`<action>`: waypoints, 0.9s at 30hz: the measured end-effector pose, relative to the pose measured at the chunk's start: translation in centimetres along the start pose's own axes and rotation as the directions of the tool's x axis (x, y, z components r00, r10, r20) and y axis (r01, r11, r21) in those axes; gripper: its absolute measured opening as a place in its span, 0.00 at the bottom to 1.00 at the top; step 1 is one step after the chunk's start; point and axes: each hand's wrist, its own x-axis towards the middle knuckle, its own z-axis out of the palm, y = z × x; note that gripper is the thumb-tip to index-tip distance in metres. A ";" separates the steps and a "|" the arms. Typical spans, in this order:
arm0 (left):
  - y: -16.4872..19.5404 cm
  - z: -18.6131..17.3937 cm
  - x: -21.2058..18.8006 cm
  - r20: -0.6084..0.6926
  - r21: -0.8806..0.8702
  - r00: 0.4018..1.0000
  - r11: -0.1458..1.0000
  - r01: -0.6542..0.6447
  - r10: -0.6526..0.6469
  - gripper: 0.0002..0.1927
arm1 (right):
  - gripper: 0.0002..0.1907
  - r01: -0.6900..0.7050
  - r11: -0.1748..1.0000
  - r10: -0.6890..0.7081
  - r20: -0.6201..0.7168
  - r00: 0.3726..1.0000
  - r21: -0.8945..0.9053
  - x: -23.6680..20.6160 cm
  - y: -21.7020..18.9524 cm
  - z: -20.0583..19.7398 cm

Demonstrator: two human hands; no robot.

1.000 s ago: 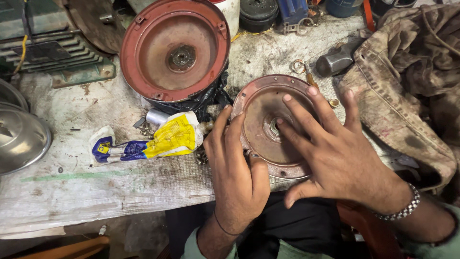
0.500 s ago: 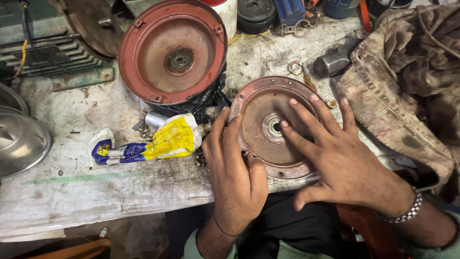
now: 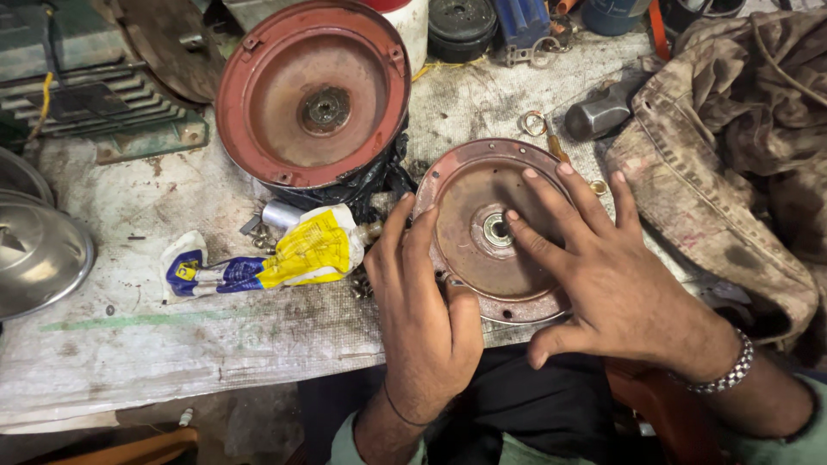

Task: The person works at a cluttered workbench fitting a bearing into the base plate of a mixer grinder motor housing, pressing and rotating the bearing by hand and tapping the plate. They then lift the housing cover, continue seating the bearing, and finally wrap the motor winding and parts in newspaper and a plastic bag.

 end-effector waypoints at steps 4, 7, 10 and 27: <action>0.0 0.1 0.0 -0.003 -0.003 1.000 1.000 -0.006 0.006 0.35 | 0.70 -0.013 0.996 0.011 -0.016 1.000 -0.083 0.0 -0.5 -0.6; 0.1 0.2 0.1 -0.011 0.008 1.000 1.000 0.000 0.000 0.36 | 0.70 -0.024 0.996 0.018 -0.070 0.997 -0.082 0.1 -0.9 -0.9; 0.2 0.1 0.0 -0.008 0.009 1.000 1.000 -0.006 0.006 0.35 | 0.69 0.004 0.999 -0.007 -0.071 0.997 -0.049 0.5 -1.4 -0.9; 0.3 0.3 0.1 -0.019 0.064 1.000 0.998 -0.008 0.009 0.34 | 0.66 -0.048 0.995 0.041 -0.089 0.995 -0.083 0.3 -3.4 -2.2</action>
